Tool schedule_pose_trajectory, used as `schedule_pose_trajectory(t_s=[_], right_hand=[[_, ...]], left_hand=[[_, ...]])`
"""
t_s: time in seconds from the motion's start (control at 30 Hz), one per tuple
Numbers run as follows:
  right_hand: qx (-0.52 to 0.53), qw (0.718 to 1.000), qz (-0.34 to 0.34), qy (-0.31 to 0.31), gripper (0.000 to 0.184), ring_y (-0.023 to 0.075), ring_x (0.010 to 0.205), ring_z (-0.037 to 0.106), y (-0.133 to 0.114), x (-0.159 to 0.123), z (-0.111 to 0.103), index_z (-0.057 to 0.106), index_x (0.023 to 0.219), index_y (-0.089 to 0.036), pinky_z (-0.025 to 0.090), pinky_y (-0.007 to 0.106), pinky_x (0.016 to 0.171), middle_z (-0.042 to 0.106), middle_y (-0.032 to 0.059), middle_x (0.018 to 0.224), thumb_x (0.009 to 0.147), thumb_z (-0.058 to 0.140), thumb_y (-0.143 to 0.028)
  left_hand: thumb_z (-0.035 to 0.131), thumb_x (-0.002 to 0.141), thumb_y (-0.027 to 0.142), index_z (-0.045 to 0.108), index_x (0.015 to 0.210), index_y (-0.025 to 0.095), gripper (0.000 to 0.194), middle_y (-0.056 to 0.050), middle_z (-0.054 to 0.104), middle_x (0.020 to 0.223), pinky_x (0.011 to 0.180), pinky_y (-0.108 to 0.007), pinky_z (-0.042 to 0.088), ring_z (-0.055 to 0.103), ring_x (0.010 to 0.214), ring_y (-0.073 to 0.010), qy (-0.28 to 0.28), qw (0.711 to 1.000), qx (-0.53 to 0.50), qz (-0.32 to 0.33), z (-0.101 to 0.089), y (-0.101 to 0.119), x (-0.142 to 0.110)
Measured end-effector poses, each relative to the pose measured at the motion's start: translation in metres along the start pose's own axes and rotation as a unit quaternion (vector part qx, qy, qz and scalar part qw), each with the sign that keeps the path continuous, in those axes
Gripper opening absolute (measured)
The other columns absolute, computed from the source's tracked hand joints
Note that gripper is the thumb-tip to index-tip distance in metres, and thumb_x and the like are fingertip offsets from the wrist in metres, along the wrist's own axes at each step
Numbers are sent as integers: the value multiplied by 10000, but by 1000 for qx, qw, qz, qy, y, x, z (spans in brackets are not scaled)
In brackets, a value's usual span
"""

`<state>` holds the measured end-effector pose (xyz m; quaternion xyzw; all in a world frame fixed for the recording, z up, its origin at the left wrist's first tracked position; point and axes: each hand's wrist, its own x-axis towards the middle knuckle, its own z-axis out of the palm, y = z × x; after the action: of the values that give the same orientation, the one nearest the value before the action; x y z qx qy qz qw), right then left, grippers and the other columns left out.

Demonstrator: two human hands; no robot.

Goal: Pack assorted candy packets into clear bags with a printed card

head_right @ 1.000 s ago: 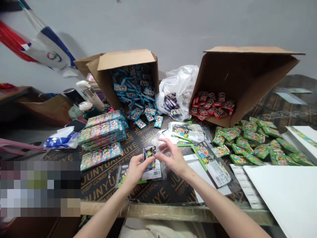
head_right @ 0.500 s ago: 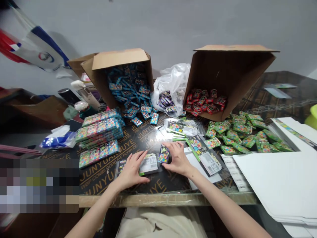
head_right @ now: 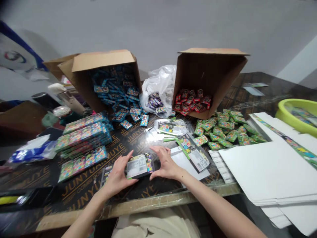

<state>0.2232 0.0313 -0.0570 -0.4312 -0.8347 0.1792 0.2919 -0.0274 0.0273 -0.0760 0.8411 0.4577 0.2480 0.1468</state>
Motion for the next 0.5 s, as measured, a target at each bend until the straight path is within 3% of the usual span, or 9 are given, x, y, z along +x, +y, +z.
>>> schedule_pose_trajectory(t_s=[0.07, 0.13, 0.2, 0.23, 0.3, 0.37, 0.43, 0.5], right_hand=[[16, 998, 38, 40, 871, 275, 1164, 420, -7, -2, 1, 225, 1342, -209, 192, 455, 983, 544, 114, 1181, 659, 646, -549], [54, 998, 29, -6, 710, 229, 1150, 445, -13, -3, 1, 152, 1374, -224, 192, 436, 990, 599, 74, 1113, 813, 512, -469], [68, 996, 1, -65, 639, 200, 1145, 454, -12, 0, -4, 115, 1389, -250, 200, 417, 995, 601, 47, 1130, 867, 440, -423], [52, 997, 1, -59, 615, 198, 1144, 453, -6, 5, -10, 139, 1385, -262, 208, 411, 994, 584, 44, 1162, 869, 434, -422], [-26, 999, 39, 27, 546, 210, 1157, 428, 19, 23, -30, 260, 1344, -268, 224, 409, 990, 531, 53, 1230, 858, 446, -432], [-137, 975, 108, 138, 498, 237, 1202, 366, 58, 48, -59, 367, 1284, -243, 236, 415, 988, 450, 81, 1303, 837, 472, -436], [-239, 935, 191, 178, 583, 297, 1245, 288, 104, 77, -93, 385, 1280, -216, 259, 452, 970, 322, 126, 1378, 770, 554, -442], [-278, 902, 281, 174, 663, 335, 1246, 271, 146, 101, -122, 354, 1305, -215, 274, 485, 954, 267, 147, 1390, 719, 608, -392]], left_hand=[[672, 616, 380, 147, 1391, 202, 953, -113, 476, 1210, 1004, -503, 261, 438, 1119, -287, 24, 1000, 1, -19, 2, -1, 3], [665, 616, 366, 158, 1389, 202, 938, -111, 486, 1200, 980, -494, 291, 448, 1105, -293, 32, 999, 1, -16, 5, -2, 7], [666, 608, 352, 166, 1388, 206, 938, -108, 483, 1208, 967, -483, 306, 446, 1105, -295, 31, 999, 4, -8, 11, -3, 10], [667, 605, 346, 166, 1389, 209, 941, -107, 480, 1214, 964, -479, 308, 440, 1108, -297, 29, 1000, 7, -7, 15, -4, 11], [670, 602, 336, 160, 1393, 219, 948, -100, 481, 1206, 960, -473, 306, 431, 1106, -294, 15, 1000, 14, -8, 23, -6, 13], [666, 611, 340, 171, 1393, 239, 931, -90, 487, 1184, 953, -470, 306, 426, 1095, -291, -7, 1000, 22, -12, 30, -8, 13], [660, 620, 355, 196, 1389, 256, 904, -85, 484, 1171, 942, -464, 313, 423, 1085, -290, -22, 999, 27, -20, 35, -10, 13], [659, 619, 362, 209, 1387, 263, 895, -85, 473, 1182, 936, -458, 318, 418, 1084, -290, -29, 999, 26, -26, 38, -12, 11]])
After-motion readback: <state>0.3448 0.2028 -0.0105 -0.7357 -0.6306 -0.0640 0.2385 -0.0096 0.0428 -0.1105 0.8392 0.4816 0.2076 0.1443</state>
